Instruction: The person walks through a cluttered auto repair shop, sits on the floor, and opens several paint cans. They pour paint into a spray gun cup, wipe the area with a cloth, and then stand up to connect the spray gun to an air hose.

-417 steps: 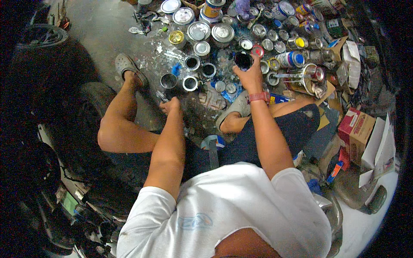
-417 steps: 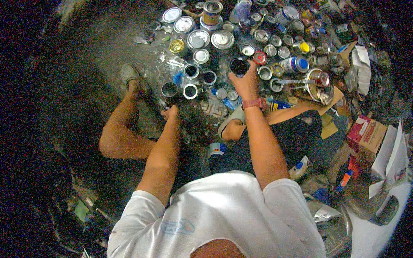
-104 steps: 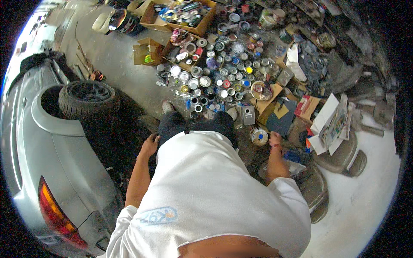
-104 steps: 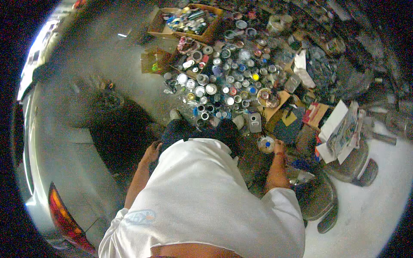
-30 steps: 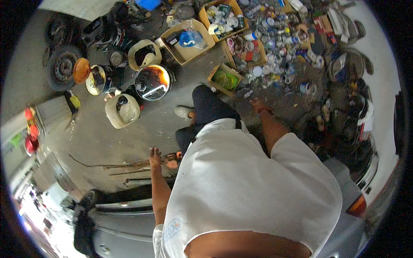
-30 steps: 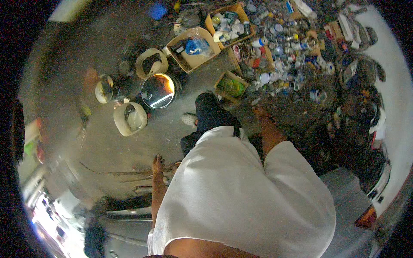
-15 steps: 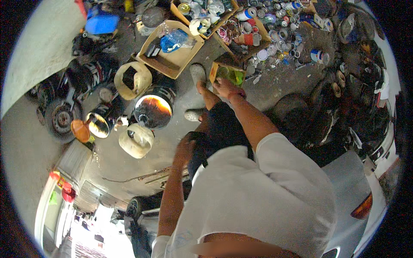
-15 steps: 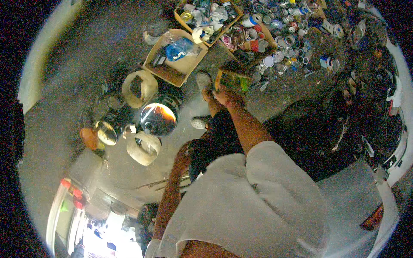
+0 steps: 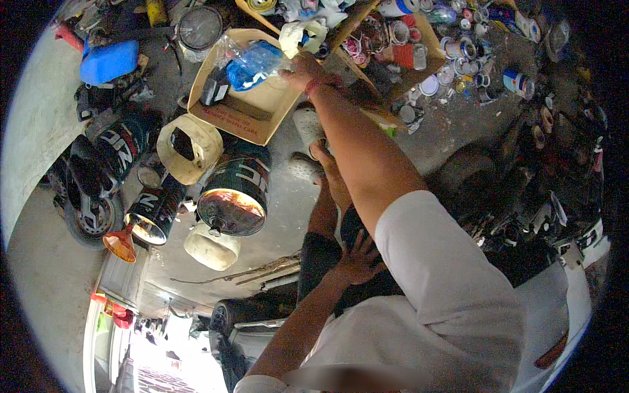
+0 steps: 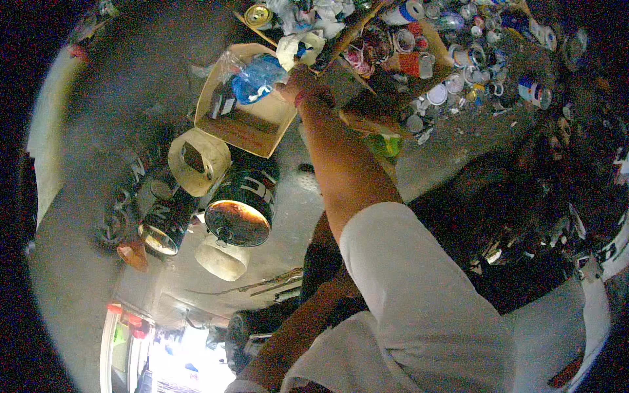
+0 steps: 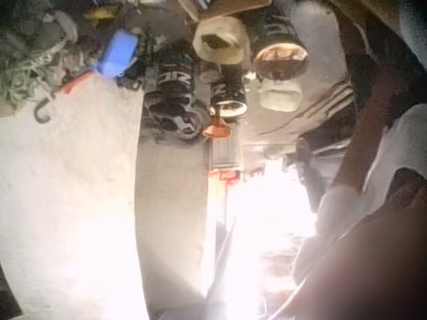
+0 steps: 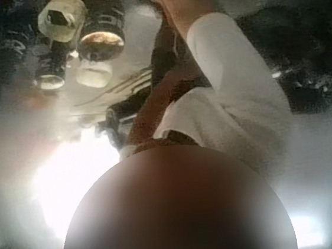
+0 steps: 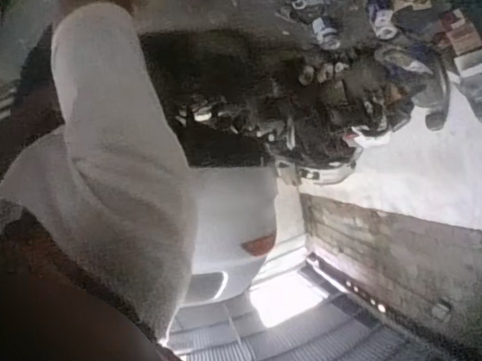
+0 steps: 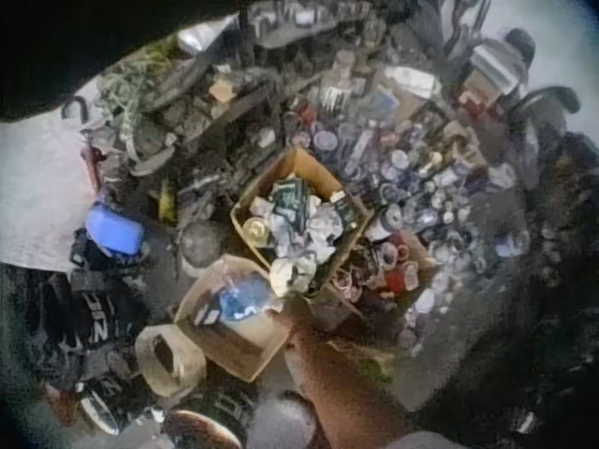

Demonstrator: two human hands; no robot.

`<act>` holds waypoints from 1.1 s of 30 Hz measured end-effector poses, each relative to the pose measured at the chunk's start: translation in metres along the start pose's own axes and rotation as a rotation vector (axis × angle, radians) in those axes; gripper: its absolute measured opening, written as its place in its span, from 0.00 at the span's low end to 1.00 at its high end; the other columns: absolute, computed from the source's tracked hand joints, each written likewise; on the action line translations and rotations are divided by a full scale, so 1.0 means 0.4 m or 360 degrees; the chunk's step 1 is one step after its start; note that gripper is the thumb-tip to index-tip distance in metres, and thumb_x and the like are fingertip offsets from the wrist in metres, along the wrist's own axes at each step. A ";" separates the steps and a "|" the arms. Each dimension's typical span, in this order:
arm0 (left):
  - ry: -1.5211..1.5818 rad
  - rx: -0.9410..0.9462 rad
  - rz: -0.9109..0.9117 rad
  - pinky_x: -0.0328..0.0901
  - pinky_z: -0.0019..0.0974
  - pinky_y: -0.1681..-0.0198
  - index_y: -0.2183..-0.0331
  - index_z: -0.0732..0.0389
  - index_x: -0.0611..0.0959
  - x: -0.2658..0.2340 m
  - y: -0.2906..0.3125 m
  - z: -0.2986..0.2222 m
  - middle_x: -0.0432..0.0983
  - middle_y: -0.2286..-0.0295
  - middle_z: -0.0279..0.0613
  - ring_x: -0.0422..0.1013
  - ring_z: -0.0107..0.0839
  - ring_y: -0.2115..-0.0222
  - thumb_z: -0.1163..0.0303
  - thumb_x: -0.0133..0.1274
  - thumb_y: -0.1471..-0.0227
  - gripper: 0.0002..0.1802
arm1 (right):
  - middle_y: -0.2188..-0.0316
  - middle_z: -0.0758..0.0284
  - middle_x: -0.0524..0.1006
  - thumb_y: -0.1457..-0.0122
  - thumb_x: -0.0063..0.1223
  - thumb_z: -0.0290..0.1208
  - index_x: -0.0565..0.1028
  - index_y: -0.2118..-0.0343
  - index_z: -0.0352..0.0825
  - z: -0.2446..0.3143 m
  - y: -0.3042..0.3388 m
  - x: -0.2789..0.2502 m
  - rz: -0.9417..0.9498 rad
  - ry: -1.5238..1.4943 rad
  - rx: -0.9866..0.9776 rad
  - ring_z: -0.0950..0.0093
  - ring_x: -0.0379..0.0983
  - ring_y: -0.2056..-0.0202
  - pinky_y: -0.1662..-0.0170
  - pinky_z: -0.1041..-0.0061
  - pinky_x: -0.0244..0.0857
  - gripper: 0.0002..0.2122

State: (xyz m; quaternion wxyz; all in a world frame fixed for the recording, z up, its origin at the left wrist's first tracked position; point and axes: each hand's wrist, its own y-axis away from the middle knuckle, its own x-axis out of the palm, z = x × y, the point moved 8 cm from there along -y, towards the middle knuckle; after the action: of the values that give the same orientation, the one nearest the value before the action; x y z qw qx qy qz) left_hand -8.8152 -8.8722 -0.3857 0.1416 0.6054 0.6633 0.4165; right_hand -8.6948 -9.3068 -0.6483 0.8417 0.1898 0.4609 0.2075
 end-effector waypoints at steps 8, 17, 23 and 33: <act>0.0036 0.0112 0.0030 0.25 0.82 0.35 0.29 0.29 0.50 0.051 -0.027 0.032 0.22 0.27 0.42 0.20 0.55 0.28 0.29 0.30 0.37 0.41 | 0.61 0.52 0.80 0.46 0.66 0.38 0.79 0.58 0.32 -0.202 -0.066 -0.285 -0.0765 -0.1604 -0.0031 0.53 0.78 0.60 0.53 0.56 0.71 0.17; 0.0076 0.0153 0.0032 0.26 0.83 0.35 0.28 0.30 0.49 0.029 -0.007 0.046 0.21 0.27 0.43 0.19 0.55 0.28 0.29 0.30 0.36 0.41 | 0.47 0.53 0.73 0.42 0.66 0.39 0.71 0.44 0.34 -0.142 -0.090 -0.296 -0.0785 0.0037 -0.0435 0.58 0.77 0.57 0.53 0.57 0.71 0.26; -0.0131 0.0171 -0.0077 0.26 0.84 0.36 0.28 0.31 0.48 0.054 -0.027 0.082 0.22 0.27 0.42 0.19 0.55 0.28 0.30 0.30 0.36 0.41 | 0.61 0.57 0.83 0.42 0.59 0.43 0.85 0.62 0.37 -0.103 -0.172 -0.066 -0.0602 0.0633 -0.0377 0.55 0.81 0.59 0.51 0.54 0.74 0.14; 0.0136 0.0235 -0.0134 0.25 0.84 0.37 0.28 0.29 0.47 -0.011 0.018 0.078 0.19 0.28 0.46 0.17 0.61 0.29 0.33 0.35 0.36 0.40 | 0.63 0.65 0.84 0.39 0.63 0.43 0.81 0.60 0.34 -0.264 -0.180 -0.169 -0.0349 -0.1059 0.0003 0.70 0.81 0.61 0.58 0.71 0.71 0.15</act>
State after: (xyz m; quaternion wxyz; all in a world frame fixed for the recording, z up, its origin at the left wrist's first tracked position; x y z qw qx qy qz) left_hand -8.7876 -8.8649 -0.4012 0.0856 0.5673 0.7225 0.3857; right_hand -8.8055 -9.3894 -0.6913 0.9629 0.1972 0.1792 0.0421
